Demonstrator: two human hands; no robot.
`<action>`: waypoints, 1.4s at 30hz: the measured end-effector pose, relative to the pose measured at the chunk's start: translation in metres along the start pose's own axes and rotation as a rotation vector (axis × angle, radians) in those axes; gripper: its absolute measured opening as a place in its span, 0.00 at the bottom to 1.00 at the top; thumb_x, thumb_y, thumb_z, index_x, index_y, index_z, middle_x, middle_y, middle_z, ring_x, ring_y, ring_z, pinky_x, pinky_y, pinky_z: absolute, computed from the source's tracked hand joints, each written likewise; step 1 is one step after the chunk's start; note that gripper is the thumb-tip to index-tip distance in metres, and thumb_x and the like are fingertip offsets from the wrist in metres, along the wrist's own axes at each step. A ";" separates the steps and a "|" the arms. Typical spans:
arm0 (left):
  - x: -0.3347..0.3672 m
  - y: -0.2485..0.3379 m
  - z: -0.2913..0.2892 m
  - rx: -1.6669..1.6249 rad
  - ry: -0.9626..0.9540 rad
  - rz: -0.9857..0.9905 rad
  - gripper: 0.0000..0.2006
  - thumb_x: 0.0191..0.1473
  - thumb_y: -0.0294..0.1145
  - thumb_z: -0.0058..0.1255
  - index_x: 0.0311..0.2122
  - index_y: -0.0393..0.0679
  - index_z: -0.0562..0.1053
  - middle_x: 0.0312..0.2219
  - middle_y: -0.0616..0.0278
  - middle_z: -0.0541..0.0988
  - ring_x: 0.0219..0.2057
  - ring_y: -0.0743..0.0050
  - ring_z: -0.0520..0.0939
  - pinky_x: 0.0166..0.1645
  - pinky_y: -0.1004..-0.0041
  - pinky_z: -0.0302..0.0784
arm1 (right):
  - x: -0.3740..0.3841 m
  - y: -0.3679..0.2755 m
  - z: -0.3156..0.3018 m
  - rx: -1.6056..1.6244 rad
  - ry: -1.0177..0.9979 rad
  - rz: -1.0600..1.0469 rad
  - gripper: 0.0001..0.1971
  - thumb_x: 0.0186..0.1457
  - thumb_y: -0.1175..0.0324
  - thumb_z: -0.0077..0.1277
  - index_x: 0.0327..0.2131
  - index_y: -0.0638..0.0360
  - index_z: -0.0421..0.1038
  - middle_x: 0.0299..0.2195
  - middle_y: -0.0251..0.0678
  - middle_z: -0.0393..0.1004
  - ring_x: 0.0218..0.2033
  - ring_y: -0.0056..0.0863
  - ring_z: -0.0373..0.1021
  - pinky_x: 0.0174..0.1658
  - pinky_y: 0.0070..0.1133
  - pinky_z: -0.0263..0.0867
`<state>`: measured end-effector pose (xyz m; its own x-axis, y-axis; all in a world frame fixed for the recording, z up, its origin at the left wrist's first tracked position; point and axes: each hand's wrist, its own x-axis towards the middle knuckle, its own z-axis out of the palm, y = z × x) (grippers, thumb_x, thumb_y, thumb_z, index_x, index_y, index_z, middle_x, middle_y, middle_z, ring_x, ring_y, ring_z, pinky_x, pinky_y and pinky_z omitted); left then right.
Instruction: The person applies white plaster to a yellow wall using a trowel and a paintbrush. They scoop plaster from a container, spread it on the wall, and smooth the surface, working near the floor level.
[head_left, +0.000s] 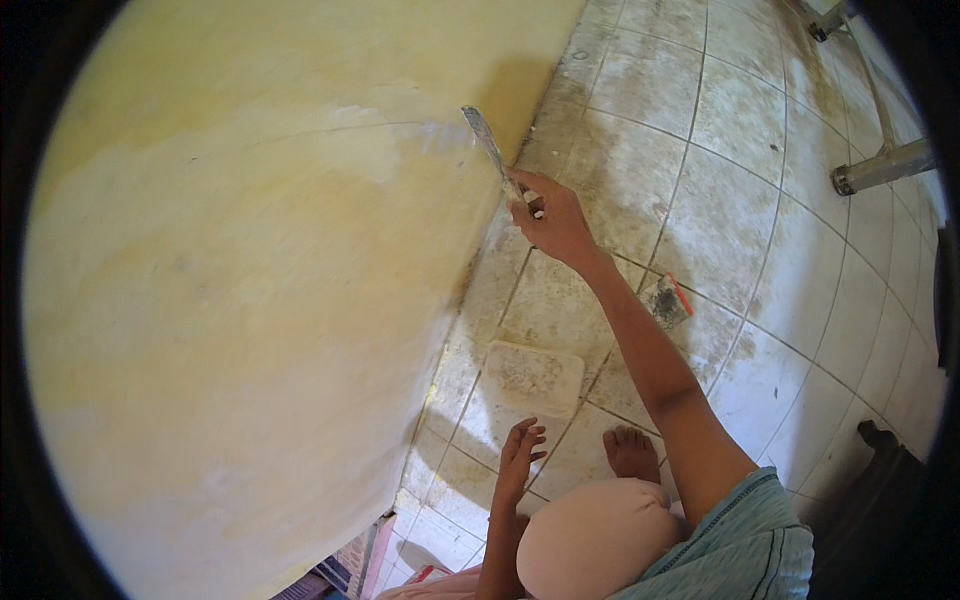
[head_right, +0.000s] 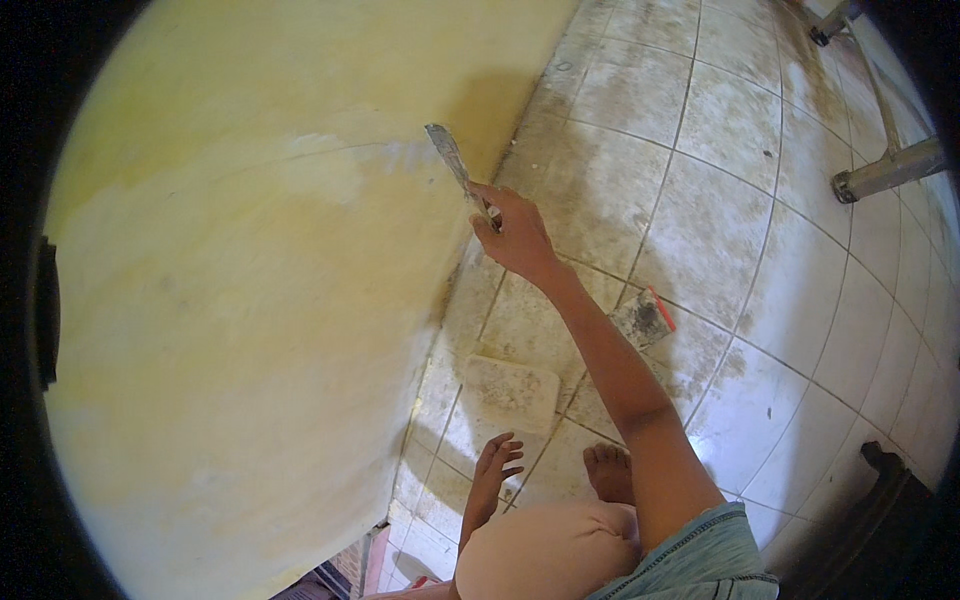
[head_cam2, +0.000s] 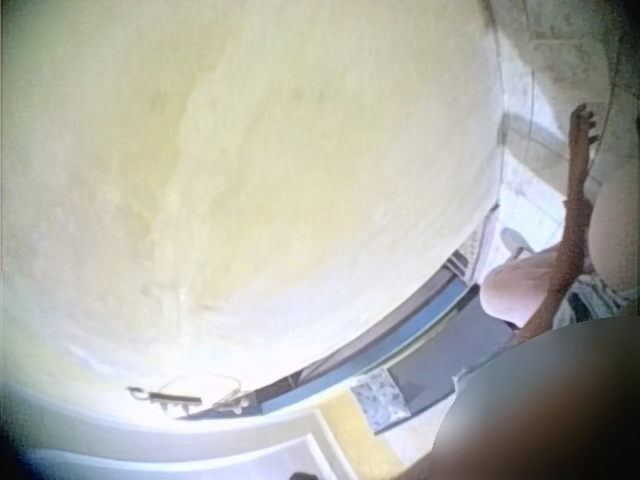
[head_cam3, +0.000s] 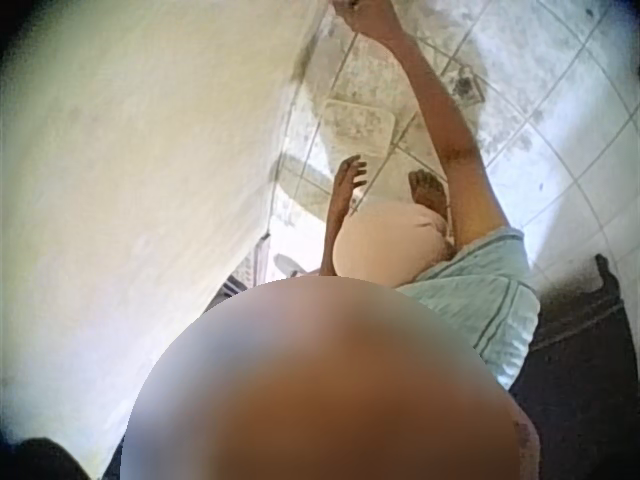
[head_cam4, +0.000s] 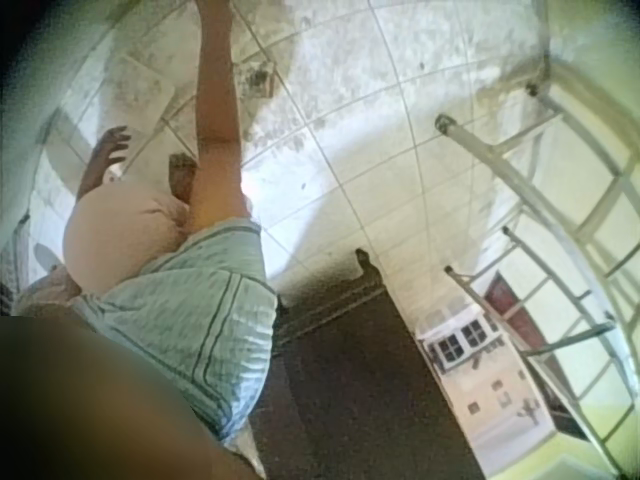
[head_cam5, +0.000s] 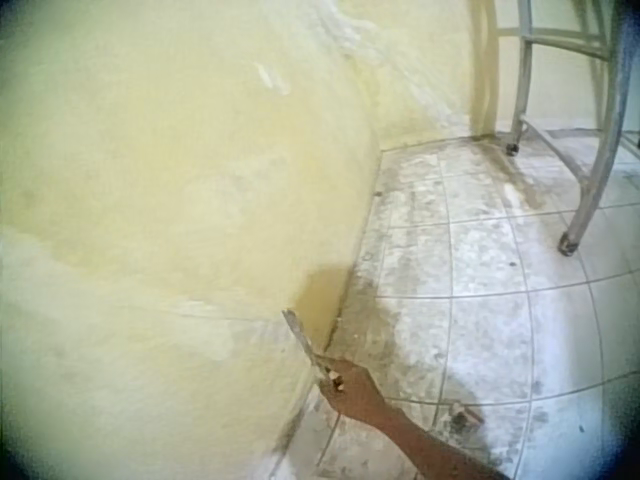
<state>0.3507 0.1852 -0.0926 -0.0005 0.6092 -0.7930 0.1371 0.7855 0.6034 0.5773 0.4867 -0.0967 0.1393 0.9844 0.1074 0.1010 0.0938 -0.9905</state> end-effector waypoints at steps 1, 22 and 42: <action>-0.001 0.000 -0.001 0.002 0.003 0.001 0.25 0.68 0.48 0.45 0.62 0.42 0.66 0.53 0.53 0.75 0.53 0.64 0.75 0.55 0.64 0.75 | 0.004 -0.003 0.001 -0.008 0.006 -0.035 0.23 0.56 0.72 0.57 0.57 0.54 0.73 0.42 0.51 0.77 0.36 0.40 0.76 0.40 0.30 0.74; -0.004 0.001 -0.001 -0.010 0.015 -0.004 0.26 0.68 0.50 0.46 0.62 0.40 0.66 0.54 0.51 0.74 0.55 0.62 0.75 0.57 0.62 0.74 | -0.023 -0.025 0.018 -0.044 -0.075 -0.111 0.23 0.55 0.72 0.56 0.56 0.56 0.74 0.36 0.49 0.77 0.28 0.40 0.74 0.36 0.31 0.72; 0.001 -0.006 -0.001 -0.012 0.023 -0.011 0.26 0.67 0.49 0.46 0.61 0.41 0.67 0.52 0.53 0.75 0.53 0.64 0.76 0.56 0.63 0.75 | -0.016 0.034 0.002 -0.067 -0.088 0.022 0.23 0.56 0.69 0.57 0.56 0.54 0.74 0.41 0.50 0.79 0.30 0.38 0.77 0.38 0.31 0.74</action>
<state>0.3486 0.1816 -0.0969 -0.0245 0.6025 -0.7978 0.1247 0.7936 0.5955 0.5771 0.4744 -0.1324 0.0557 0.9956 0.0750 0.1654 0.0649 -0.9841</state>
